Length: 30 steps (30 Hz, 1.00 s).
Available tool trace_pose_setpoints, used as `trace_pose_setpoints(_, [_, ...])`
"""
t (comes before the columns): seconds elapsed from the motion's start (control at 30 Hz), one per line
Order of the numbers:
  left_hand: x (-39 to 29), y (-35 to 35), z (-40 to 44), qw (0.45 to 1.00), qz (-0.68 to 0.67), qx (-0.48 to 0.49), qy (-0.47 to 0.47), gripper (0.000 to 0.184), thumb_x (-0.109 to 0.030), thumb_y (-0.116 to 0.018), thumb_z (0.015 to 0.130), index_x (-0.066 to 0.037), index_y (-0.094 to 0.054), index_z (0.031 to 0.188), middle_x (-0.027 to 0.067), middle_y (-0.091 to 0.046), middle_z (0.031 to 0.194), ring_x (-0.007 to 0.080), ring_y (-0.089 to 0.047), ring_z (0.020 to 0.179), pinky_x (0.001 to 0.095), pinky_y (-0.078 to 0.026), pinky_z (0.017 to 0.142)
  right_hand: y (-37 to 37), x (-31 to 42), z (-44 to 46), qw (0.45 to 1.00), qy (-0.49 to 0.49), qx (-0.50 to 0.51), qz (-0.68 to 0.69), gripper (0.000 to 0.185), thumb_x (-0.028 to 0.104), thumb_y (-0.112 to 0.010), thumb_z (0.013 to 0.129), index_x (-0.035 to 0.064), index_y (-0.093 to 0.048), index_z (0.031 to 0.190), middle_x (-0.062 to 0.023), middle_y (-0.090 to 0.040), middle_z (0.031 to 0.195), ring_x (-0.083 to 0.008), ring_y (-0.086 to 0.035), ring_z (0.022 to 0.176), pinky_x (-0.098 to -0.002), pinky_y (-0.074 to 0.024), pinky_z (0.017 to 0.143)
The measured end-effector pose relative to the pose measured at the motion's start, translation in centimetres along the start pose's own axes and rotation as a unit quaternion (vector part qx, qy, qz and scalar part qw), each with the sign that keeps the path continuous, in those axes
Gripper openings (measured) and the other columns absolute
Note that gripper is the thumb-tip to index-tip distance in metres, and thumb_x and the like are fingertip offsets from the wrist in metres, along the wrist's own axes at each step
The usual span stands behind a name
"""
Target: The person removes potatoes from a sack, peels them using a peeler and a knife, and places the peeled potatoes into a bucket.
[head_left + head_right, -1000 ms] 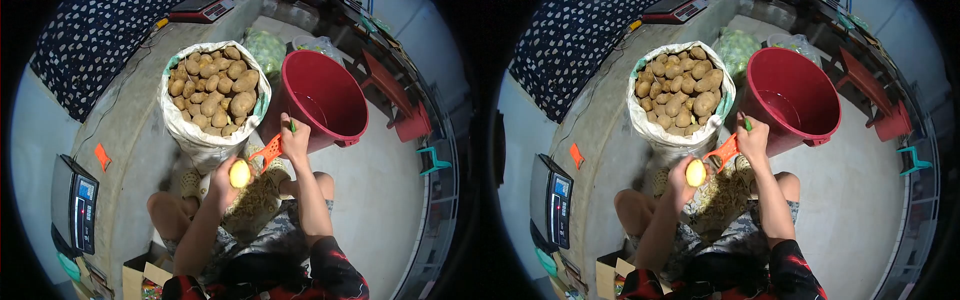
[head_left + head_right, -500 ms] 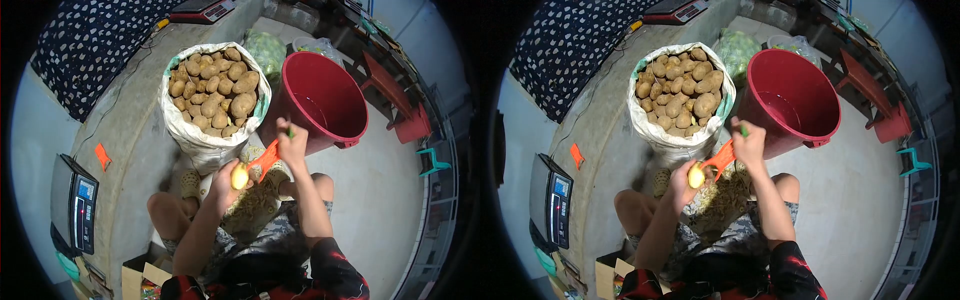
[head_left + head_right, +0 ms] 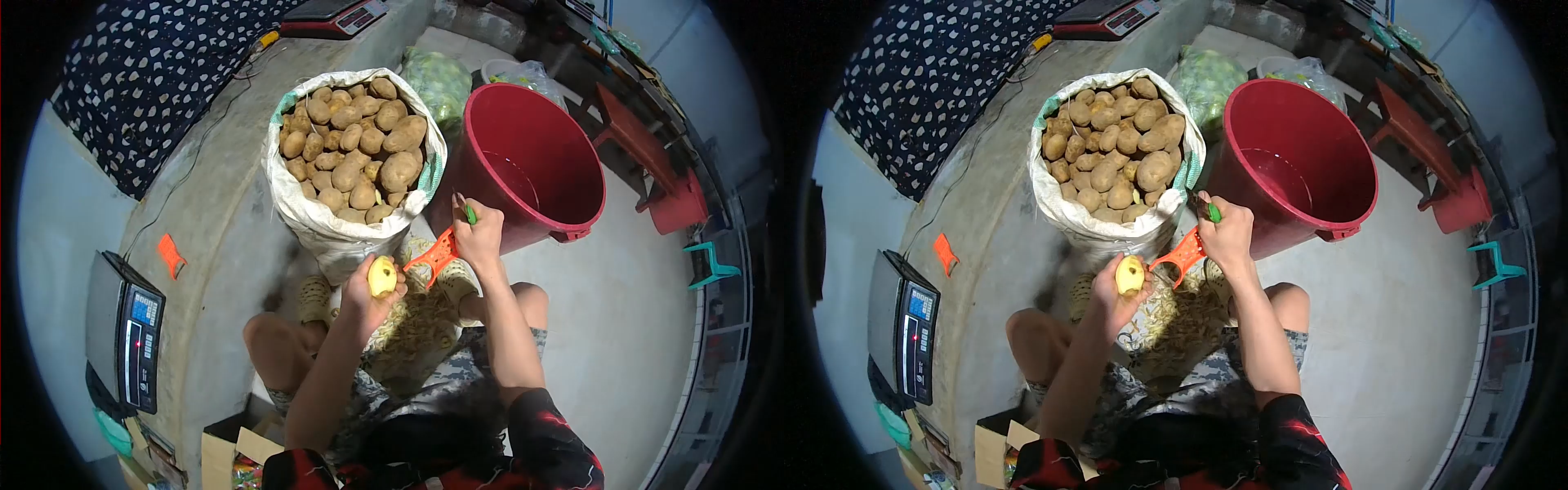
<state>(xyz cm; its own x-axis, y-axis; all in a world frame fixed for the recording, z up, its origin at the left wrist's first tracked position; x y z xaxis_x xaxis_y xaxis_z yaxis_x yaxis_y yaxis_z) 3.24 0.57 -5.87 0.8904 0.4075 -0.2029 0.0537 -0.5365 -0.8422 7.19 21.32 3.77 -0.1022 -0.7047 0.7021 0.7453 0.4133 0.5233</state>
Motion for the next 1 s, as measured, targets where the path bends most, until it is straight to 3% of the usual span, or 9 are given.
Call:
trace_pose_setpoints(0.07, [-0.4, 0.1, 0.0, 0.999, 0.007, -0.008, -0.038, 0.031, -0.031, -0.045, 0.103, -0.002, -0.057, 0.103, 0.0112, -0.061, 0.089, 0.0248, -0.059, 0.079, 0.0388, -0.049, 0.073, 0.0, -0.1, -0.3, 1.0, 0.013, -0.004, -0.009, 0.047, 0.022, -0.062, 0.096, -0.0018, -0.046, 0.06, -0.0109, -0.032, 0.048, -0.0124, -0.029, 0.047, -0.0352, -0.0287, 0.045])
trace_pose_setpoints(0.13, [-0.1, -0.2, 0.0, 0.998, 0.006, -0.01, -0.058, 0.031, -0.03, -0.045, 0.103, -0.002, -0.057, 0.104, 0.01, -0.061, 0.09, 0.0244, -0.058, 0.079, 0.0391, -0.049, 0.074, 0.0, 0.7, -0.6, 0.997, -0.064, 0.027, 0.039, 0.036, 0.018, -0.063, 0.092, -0.0013, -0.053, 0.064, -0.0225, -0.045, 0.055, -0.039, -0.044, 0.047, -0.0427, -0.0377, 0.049])
trace_pose_setpoints(0.27, [0.8, -1.0, -0.5, 0.991, 0.091, -0.051, -0.082, 0.024, -0.026, -0.05, 0.102, -0.004, -0.058, 0.102, 0.0108, -0.063, 0.091, 0.0252, -0.062, 0.076, 0.0383, -0.05, 0.063, -0.2, 5.1, -2.2, 0.991, 0.13, 0.008, -0.008, 0.029, 0.013, -0.063, 0.089, 0.0002, -0.055, 0.064, -0.0221, -0.051, 0.059, -0.0406, -0.054, 0.053, -0.0459, -0.0416, 0.052])
trace_pose_setpoints(0.37, [1.1, -2.7, -1.8, 0.983, 0.159, -0.05, -0.072, 0.018, -0.021, -0.052, 0.1, -0.004, -0.058, 0.103, 0.0115, -0.065, 0.09, 0.0239, -0.064, 0.074, 0.0397, -0.049, 0.056, -0.8, 0.7, -0.9, 0.999, 0.046, -0.007, -0.001, 0.026, 0.012, -0.062, 0.088, 0.0005, -0.055, 0.065, -0.0227, -0.054, 0.061, -0.0411, -0.056, 0.055, -0.0454, -0.0431, 0.053])
trace_pose_setpoints(0.5, [0.7, -1.8, -1.2, 0.989, 0.141, 0.048, -0.005, 0.02, -0.022, -0.053, 0.1, -0.004, -0.058, 0.104, 0.0124, -0.065, 0.091, 0.0253, -0.064, 0.077, 0.0396, -0.05, 0.063, 0.9, -3.3, 0.8, 0.987, -0.161, 0.01, 0.0, 0.013, 0.009, -0.063, 0.082, -0.0022, -0.068, 0.079, -0.0219, -0.06, 0.067, -0.0309, -0.058, 0.053, -0.0376, -0.0462, 0.056])
trace_pose_setpoints(0.63, [1.0, -1.9, -1.3, 0.995, 0.09, -0.044, -0.02, 0.022, -0.021, -0.051, 0.1, -0.001, -0.059, 0.104, 0.0128, -0.065, 0.093, 0.0255, -0.065, 0.079, 0.0396, -0.053, 0.068, 0.2, 3.6, -2.4, 0.994, 0.081, 0.072, 0.013, 0.003, 0.0, -0.059, 0.076, -0.0014, -0.062, 0.074, -0.0197, -0.056, 0.065, -0.0322, -0.061, 0.059, -0.0378, -0.0464, 0.057])
trace_pose_setpoints(0.7, [1.1, -1.7, -1.3, 0.978, 0.182, -0.02, -0.096, 0.023, -0.022, -0.051, 0.1, -0.001, -0.059, 0.103, 0.0123, -0.065, 0.093, 0.0252, -0.065, 0.079, 0.0385, -0.054, 0.069, 0.0, 3.4, -1.8, 0.979, 0.2, -0.009, 0.037, 0.033, 0.012, -0.062, 0.093, 0.0001, -0.054, 0.063, -0.0121, -0.043, 0.055, -0.0115, -0.043, 0.049, -0.0354, -0.0346, 0.047])
trace_pose_setpoints(0.83, [0.6, -2.7, -2.1, 0.985, 0.161, 0.0, -0.062, 0.022, -0.024, -0.054, 0.099, -0.003, -0.06, 0.102, 0.0108, -0.065, 0.09, 0.0232, -0.065, 0.077, 0.0357, -0.054, 0.064, 1.1, -1.8, 0.8, 0.994, -0.064, -0.082, 0.03, 0.035, 0.014, -0.064, 0.091, -0.0035, -0.051, 0.064, -0.0136, -0.04, 0.05, -0.0144, -0.037, 0.044, -0.0356, -0.0335, 0.045])
trace_pose_setpoints(1.0, [1.3, -0.2, -0.1, 0.997, 0.017, -0.062, -0.03, 0.023, -0.029, -0.05, 0.1, -0.007, -0.056, 0.095, 0.0094, -0.059, 0.077, 0.019, -0.053, 0.057, 0.03, -0.039, 0.046, -0.6, -1.7, 0.0, 0.994, -0.07, -0.034, 0.081, 0.046, 0.021, -0.061, 0.096, -0.0029, -0.046, 0.06, -0.0087, -0.034, 0.048, -0.0097, -0.031, 0.049, -0.0349, -0.0294, 0.045])
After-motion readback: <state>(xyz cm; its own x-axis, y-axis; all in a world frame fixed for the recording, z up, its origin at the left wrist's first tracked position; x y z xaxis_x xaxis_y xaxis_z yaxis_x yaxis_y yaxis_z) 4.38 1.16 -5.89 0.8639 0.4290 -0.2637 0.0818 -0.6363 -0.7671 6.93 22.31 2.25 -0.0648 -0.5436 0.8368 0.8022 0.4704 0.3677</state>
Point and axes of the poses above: each hand's wrist, its own z-axis towards the middle knuckle, its own y-axis out of the back of the hand, x = y × z, the point moved 4 cm from there along z, towards the middle knuckle
